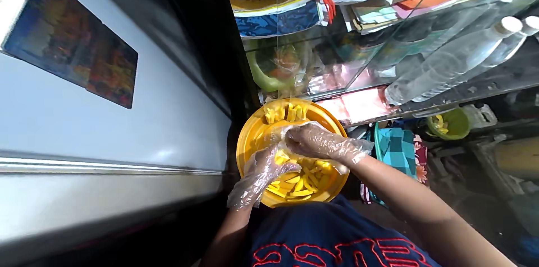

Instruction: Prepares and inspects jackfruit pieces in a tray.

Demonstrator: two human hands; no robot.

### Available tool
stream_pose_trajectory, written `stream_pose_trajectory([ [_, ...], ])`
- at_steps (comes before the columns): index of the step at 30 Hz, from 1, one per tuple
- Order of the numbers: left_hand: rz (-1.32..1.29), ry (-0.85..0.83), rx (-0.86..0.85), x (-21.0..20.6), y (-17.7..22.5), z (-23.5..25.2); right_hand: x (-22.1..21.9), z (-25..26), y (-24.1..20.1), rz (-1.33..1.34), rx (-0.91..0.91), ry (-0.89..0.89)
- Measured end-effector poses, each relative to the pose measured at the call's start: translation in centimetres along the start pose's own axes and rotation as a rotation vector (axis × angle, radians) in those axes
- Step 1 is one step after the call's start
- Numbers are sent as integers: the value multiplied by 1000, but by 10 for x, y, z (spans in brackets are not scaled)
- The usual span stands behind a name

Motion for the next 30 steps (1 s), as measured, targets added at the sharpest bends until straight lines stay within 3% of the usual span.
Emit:
stream_pose_trajectory([
  [4,33,51,35,0,5,-3,12,-1,2,-7,-85,121],
  [7,37,64,57,2,5,-3,30,-5,1,54,-245,106],
  [11,21,105,60,-2,1,0,20,-10,2,53,-135,94],
  [15,54,183,-12,-10,0,1,4,-2,-15,48,-239,1],
  [19,107,172,-26,-11,-1,1,-10,0,-15,2,-170,193],
  [25,102,248,-57,-9,-17,0,10,-12,3,-176,1,336],
  [27,88,254,-47,-7,-20,-2,23,-20,5,-129,-65,319],
  [30,84,117,54,2,-14,-4,35,-24,1,67,-92,189],
])
Point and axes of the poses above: each hand's wrist, its own z-axis towards the middle knuckle, its own x-axis out of the back of the hand, y = z × x, the point moved 2 cm from there along z, towards the middle knuckle, and after that the axes turned 1 degree about z, right-handed, at the moved point
